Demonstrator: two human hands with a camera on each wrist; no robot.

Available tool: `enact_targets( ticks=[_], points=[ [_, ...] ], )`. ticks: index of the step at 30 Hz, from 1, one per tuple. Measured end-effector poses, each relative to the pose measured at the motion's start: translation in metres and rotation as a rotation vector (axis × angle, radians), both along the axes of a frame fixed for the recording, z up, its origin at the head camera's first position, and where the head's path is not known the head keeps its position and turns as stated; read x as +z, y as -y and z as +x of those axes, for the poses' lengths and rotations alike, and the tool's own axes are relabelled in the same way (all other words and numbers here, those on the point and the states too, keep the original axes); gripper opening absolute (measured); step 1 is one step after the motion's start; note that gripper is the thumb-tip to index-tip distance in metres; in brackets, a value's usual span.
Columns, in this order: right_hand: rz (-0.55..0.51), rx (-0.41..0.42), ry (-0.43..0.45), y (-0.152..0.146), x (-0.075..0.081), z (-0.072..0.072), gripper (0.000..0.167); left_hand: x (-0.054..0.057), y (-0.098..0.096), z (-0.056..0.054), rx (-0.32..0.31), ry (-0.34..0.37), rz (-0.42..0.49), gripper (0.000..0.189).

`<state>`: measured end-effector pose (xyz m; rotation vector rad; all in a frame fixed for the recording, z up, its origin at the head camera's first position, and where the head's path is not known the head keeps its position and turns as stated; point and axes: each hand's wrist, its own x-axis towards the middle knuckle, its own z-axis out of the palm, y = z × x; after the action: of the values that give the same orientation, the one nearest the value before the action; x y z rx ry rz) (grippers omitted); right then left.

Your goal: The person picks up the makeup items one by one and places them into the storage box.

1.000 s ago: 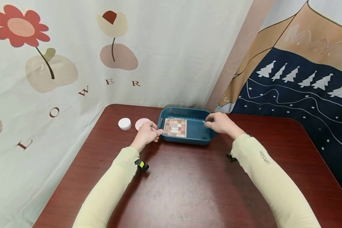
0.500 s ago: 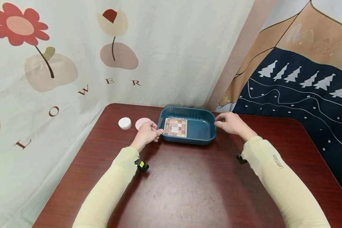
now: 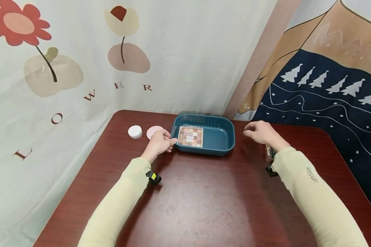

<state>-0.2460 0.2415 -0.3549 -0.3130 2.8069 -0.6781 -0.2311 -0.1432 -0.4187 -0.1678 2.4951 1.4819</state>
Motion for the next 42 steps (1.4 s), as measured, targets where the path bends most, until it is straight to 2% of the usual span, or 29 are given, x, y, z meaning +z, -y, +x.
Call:
enact_targets(
  ticks=[16,26,33,42],
  points=[
    [0.029,-0.094,0.027,-0.033,-0.007,0.001,0.041,0.007,-0.003,-0.005,-0.015,0.012,-0.032,0.027],
    [0.063,-0.109,0.053,-0.048,-0.021,0.002,0.043,0.003,-0.004,-0.005,-0.024,0.009,-0.021,0.025],
    [0.092,-0.117,0.027,-0.054,-0.031,0.001,0.038,0.001,-0.003,-0.006,-0.018,0.022,-0.019,0.026],
    [0.136,-0.165,0.045,-0.063,-0.039,0.000,0.039,0.000,0.000,-0.004,-0.004,0.029,-0.012,0.026]
  ],
)
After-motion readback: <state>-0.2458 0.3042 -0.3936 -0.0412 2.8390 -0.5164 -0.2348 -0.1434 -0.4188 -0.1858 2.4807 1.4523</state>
